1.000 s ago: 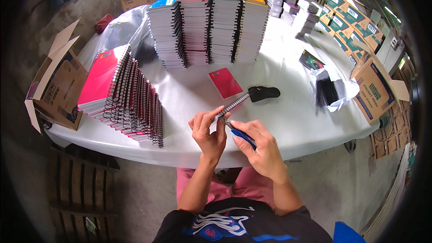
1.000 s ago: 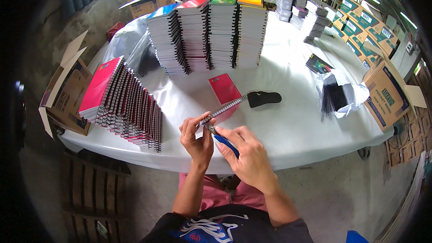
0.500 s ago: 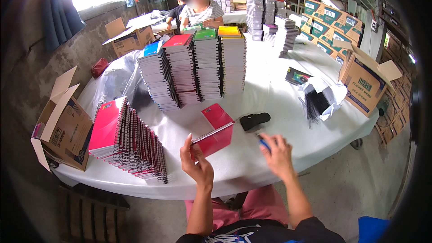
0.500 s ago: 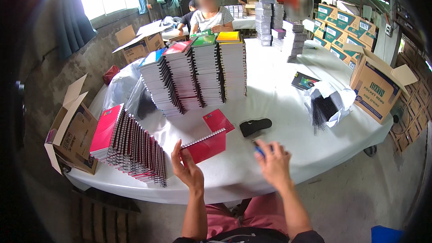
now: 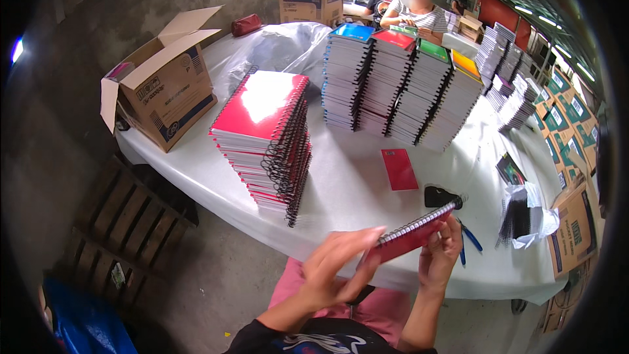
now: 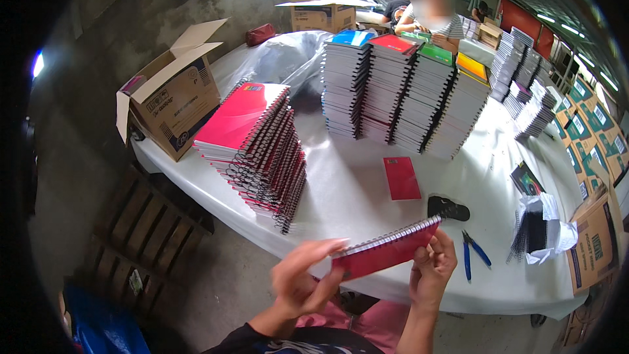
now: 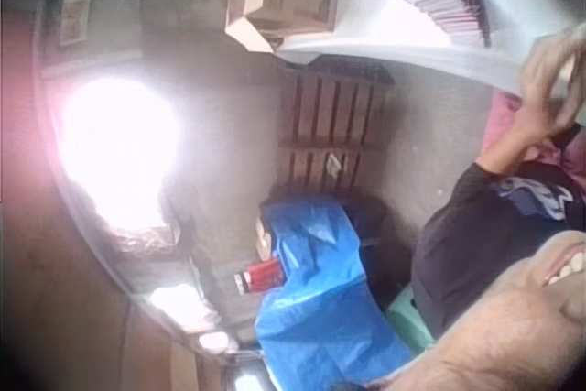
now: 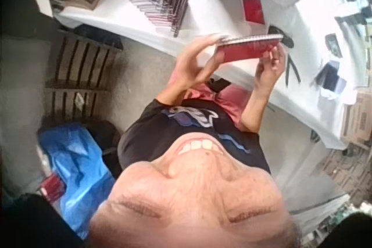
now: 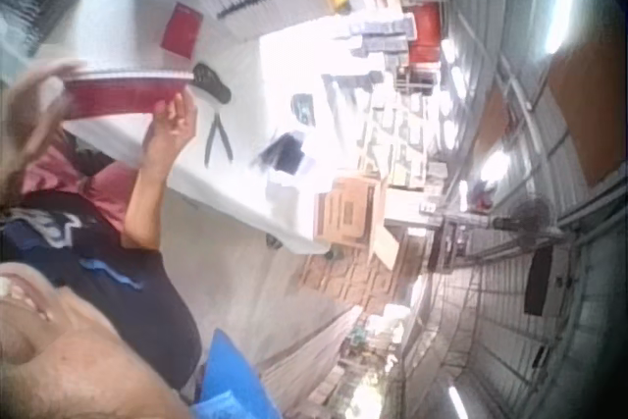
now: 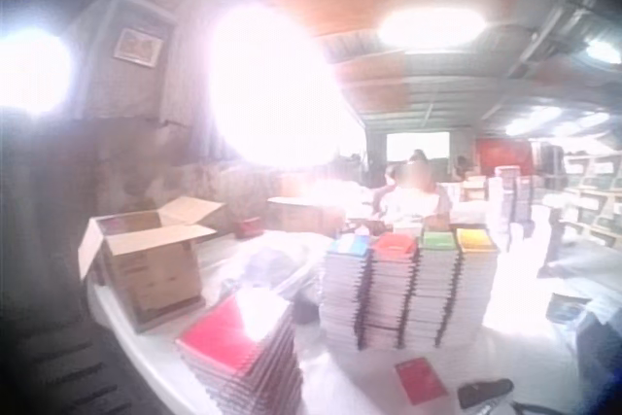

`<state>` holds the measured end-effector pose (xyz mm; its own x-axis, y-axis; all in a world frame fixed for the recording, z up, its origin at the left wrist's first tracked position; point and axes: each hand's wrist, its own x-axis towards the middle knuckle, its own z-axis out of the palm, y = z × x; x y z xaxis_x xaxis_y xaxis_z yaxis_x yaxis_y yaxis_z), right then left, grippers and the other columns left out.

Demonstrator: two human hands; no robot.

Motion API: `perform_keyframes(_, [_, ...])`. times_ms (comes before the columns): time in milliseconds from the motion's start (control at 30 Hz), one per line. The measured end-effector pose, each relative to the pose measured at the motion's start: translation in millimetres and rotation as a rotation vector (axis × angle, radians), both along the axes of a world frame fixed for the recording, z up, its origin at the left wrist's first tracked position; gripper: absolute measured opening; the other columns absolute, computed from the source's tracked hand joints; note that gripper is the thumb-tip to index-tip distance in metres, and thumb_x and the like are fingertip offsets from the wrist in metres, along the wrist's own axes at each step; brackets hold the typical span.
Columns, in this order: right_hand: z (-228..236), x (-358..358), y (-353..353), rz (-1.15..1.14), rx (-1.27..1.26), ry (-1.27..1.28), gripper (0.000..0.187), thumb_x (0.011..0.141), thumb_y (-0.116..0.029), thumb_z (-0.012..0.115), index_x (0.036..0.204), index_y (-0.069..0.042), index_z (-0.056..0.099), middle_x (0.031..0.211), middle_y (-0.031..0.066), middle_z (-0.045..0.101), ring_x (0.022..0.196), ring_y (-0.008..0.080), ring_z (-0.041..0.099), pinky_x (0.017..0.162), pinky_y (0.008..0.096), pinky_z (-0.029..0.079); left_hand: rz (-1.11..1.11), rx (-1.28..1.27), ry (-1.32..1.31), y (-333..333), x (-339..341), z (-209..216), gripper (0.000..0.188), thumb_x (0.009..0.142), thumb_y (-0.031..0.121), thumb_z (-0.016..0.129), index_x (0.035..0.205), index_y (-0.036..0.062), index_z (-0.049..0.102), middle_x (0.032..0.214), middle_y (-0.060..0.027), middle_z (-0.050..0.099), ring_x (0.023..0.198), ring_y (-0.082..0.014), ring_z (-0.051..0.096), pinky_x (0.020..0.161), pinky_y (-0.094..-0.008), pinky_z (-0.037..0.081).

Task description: The person assembles spiral-bound notebooks by inserting metal spiral coils into pre-punched holes on the covers and pages. They use pliers to secure the ends of the coils and a small hammer-like tool to press the coils into place. Completed notebooks are stacked on the table.

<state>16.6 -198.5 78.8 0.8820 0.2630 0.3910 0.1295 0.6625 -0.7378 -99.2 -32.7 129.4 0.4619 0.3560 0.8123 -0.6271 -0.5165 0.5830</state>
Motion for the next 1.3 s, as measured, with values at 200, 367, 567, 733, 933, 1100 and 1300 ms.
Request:
perform_keyframes(200, [115,32,88,0.244,0.138,-0.035,0.033,0.089,-0.007,0.055,0.121,0.001,0.051,0.115,0.0106,0.058,0.103,0.0154,0.056,0.088,0.0291,0.047,0.806,-0.065,-0.395,82,-40,30,0.060,0.081,0.038,0.059,0.125,0.0013,0.044,0.127,-0.0161,0.047,0.117,-0.0266,0.044,0.091,-0.0373,0.037])
perform_keyframes(367, [207,70,189,0.529,-0.129,-0.333,0.030,0.087,-0.012,0.058,0.115,0.001,0.058,0.099,0.0083,0.065,0.084,0.0126,0.061,0.075,0.0290,0.049,0.537,-0.166,-0.228,141,-11,54,0.085,0.073,0.052,0.065,0.136,0.0035,0.036,0.139,-0.0146,0.038,0.124,-0.0251,0.038,0.096,-0.0357,0.032])
perform_keyframes(567, [188,85,265,0.165,-0.788,-1.007,0.023,0.089,-0.023,0.057,0.101,-0.005,0.065,0.097,0.0062,0.063,0.087,0.0143,0.059,0.074,0.0297,0.050,0.184,-0.274,-0.118,166,7,57,0.072,0.081,0.033,0.068,0.135,-0.0025,0.036,0.134,-0.0154,0.043,0.125,-0.0220,0.040,0.103,-0.0314,0.030])
perform_keyframes(733, [155,82,286,0.318,-0.444,-0.379,0.047,0.097,-0.043,0.037,0.105,-0.004,0.061,0.092,0.0072,0.062,0.084,0.0113,0.057,0.076,0.0249,0.045,0.199,-0.228,-0.168,166,24,53,0.076,0.080,0.046,0.065,0.133,-0.0006,0.039,0.131,-0.0163,0.046,0.121,-0.0237,0.044,0.102,-0.0351,0.032])
perform_keyframes(933, [138,72,312,0.266,-0.342,-0.304,0.053,0.096,-0.048,0.036,0.099,-0.003,0.063,0.078,0.0083,0.062,0.072,0.0122,0.057,0.069,0.0246,0.046,0.234,-0.213,-0.025,174,21,51,0.090,0.078,0.065,0.056,0.135,-0.0013,0.033,0.136,-0.0186,0.039,0.124,-0.0271,0.040,0.104,-0.0393,0.030])
perform_keyframes(1100, [108,113,280,0.022,-0.372,-0.473,0.036,0.094,-0.035,0.046,0.109,-0.005,0.059,0.089,0.0082,0.063,0.077,0.0128,0.057,0.068,0.0254,0.046,0.627,-0.110,-0.201,175,3,52,0.096,0.078,0.076,0.036,0.136,0.0005,0.029,0.138,-0.0160,0.037,0.130,-0.0282,0.034,0.107,-0.0398,0.027])
perform_keyframes(1300, [-16,243,86,-0.279,-1.704,-0.197,0.048,0.080,-0.033,0.066,0.114,0.000,0.059,0.108,0.0189,0.063,0.100,0.0288,0.060,0.086,0.0367,0.047,0.646,-0.087,-0.716,114,-41,38,0.058,0.090,0.048,0.040,0.124,0.0009,0.039,0.123,-0.0175,0.046,0.120,-0.0309,0.043,0.098,-0.0434,0.036])
